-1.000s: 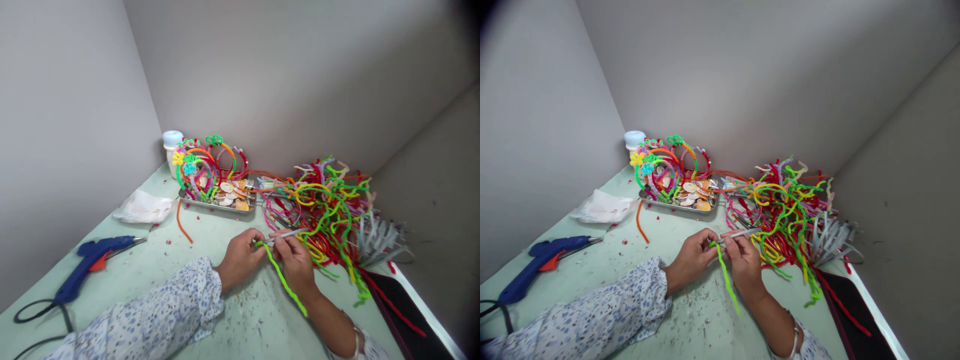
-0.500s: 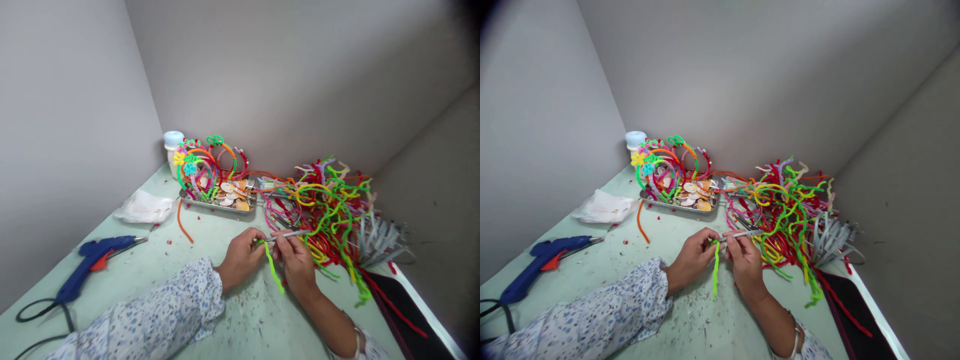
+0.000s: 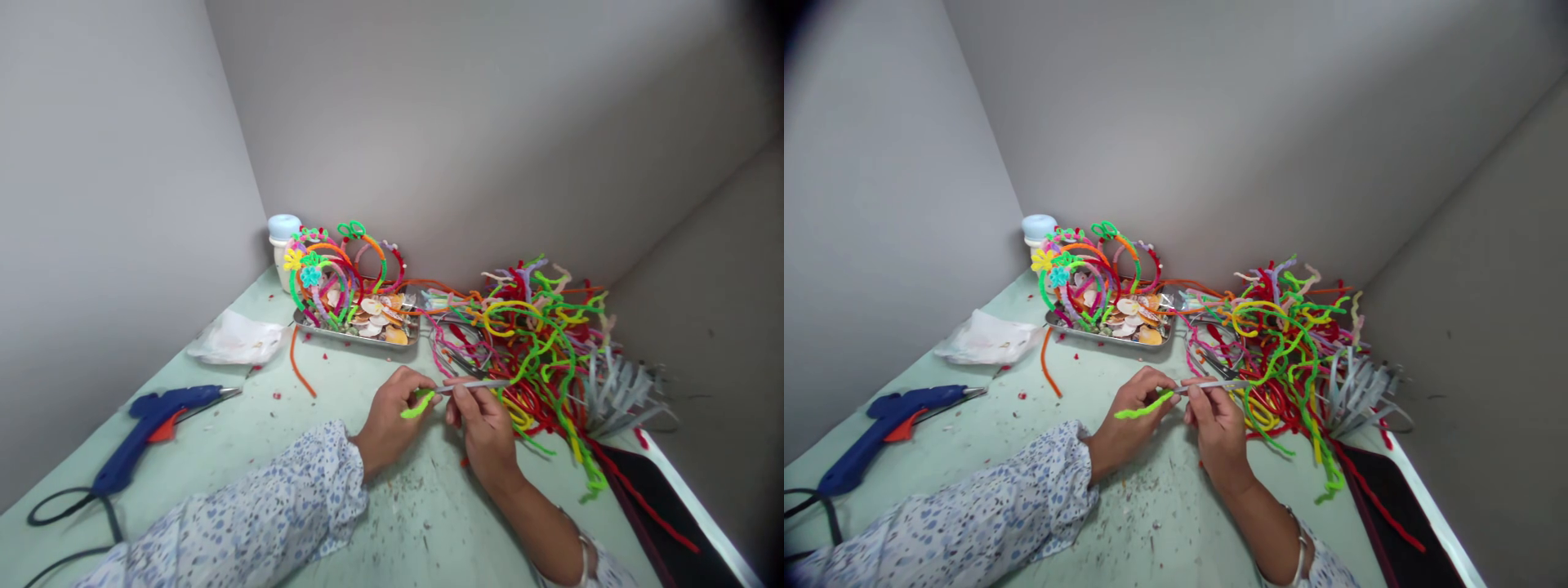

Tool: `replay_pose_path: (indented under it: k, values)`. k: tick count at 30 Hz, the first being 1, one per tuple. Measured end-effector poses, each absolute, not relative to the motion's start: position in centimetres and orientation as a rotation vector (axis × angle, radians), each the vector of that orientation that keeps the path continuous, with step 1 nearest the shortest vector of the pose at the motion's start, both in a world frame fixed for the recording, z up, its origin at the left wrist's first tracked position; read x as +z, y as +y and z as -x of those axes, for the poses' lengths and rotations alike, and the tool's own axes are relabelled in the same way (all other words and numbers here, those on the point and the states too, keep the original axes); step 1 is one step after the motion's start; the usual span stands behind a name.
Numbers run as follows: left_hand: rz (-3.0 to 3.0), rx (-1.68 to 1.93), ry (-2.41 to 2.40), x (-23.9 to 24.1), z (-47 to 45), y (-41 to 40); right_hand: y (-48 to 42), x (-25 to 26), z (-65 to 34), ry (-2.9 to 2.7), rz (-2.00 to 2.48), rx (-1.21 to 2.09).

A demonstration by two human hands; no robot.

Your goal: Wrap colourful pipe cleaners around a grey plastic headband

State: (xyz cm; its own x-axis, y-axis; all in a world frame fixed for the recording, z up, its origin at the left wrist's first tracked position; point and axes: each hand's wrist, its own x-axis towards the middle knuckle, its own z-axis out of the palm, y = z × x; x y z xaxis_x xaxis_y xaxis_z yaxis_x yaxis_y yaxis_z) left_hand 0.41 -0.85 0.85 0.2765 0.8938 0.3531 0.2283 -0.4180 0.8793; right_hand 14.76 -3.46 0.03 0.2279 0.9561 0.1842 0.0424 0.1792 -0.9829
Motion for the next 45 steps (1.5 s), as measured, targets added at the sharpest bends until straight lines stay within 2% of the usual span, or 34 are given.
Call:
replay_pose_path:
  k: [7,21,36,45]
  values:
    - [-1.890,1.222,0.972,0.9,-0.4,-0.7,-3.5,-0.1,-14.8,-1.133,1.175,0.911]
    - [-1.605,1.221,0.965,0.9,-0.8,-0.7,-3.4,-0.3,-14.9,-1.115,1.149,0.924]
    - [-1.442,1.052,1.050,0.0,-0.7,0.0,-3.6,-0.4,-15.0,-1.113,1.108,0.926]
    - [-1.294,1.037,0.939,-0.1,-1.0,0.1,-3.3,-0.6,-15.4,-1.113,1.125,0.924]
